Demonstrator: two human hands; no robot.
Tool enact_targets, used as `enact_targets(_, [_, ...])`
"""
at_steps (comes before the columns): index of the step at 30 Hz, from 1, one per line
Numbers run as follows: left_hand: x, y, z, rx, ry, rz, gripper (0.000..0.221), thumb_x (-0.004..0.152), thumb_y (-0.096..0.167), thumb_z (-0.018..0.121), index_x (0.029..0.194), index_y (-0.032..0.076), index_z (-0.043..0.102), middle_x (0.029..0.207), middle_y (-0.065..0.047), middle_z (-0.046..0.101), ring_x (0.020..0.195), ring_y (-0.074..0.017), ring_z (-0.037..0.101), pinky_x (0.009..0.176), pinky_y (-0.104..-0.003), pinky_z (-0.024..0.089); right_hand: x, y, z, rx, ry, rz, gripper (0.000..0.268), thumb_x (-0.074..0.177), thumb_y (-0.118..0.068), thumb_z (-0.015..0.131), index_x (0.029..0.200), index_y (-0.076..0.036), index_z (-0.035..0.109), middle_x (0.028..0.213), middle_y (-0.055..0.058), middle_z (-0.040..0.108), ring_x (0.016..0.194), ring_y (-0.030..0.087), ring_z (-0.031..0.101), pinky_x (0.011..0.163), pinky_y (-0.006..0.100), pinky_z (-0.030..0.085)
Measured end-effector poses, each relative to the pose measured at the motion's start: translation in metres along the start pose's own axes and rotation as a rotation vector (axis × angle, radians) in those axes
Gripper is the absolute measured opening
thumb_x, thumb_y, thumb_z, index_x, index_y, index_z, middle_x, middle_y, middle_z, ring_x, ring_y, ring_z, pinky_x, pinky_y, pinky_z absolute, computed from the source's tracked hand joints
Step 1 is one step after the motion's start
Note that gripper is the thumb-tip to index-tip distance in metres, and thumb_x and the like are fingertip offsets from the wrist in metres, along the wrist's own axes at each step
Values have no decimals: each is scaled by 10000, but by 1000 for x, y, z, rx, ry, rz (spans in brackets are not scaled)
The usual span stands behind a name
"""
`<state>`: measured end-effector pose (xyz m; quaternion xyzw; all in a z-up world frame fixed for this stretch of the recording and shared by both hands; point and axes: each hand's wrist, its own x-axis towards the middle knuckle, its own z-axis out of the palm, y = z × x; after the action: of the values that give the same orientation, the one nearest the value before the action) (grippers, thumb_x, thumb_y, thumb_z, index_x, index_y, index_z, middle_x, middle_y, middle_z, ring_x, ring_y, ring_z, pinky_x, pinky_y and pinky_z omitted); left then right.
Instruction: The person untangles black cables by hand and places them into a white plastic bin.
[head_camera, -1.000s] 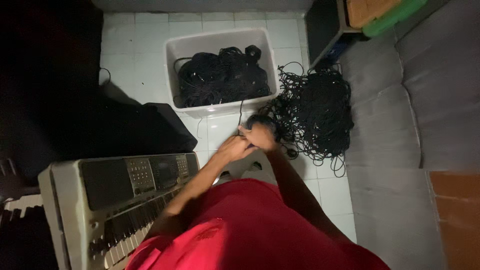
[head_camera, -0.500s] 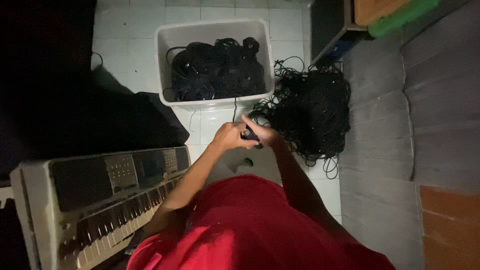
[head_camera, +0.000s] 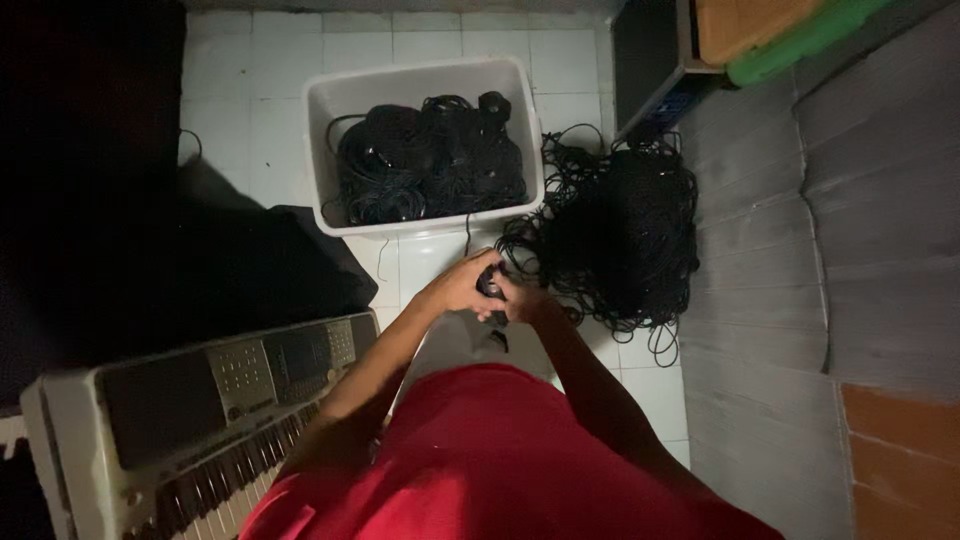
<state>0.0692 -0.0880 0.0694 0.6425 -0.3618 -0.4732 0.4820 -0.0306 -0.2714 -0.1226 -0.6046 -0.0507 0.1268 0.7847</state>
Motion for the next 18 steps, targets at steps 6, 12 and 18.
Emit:
enact_targets(6, [40,-73,-45,-36,47,10,540,876,35,742,1334,16,457,968,-164,664,698,-204,720,583,-351,613,6,-44,1,671,97,330,296,1004,-354,585,1116,-89,654,919,101,709,783,262,706,684,409,555])
enact_targets(12, [68,-168,-83,469,249,-23,478,911,83,707,1332,36,485,1004,-159,660,749,-213,704,625,-358,602,58,-76,20,507,586,444,344,962,-394,573,1110,-93,649,930,98,727,739,239,674,674,408,548])
enact_targets(18, [83,-189,-103,637,325,47,422,945,130,671,1330,56,514,1041,-154,656,800,-223,688,668,-365,590,95,-56,12,33,630,418,348,956,-381,590,1147,-97,648,953,89,723,738,222,670,668,398,547])
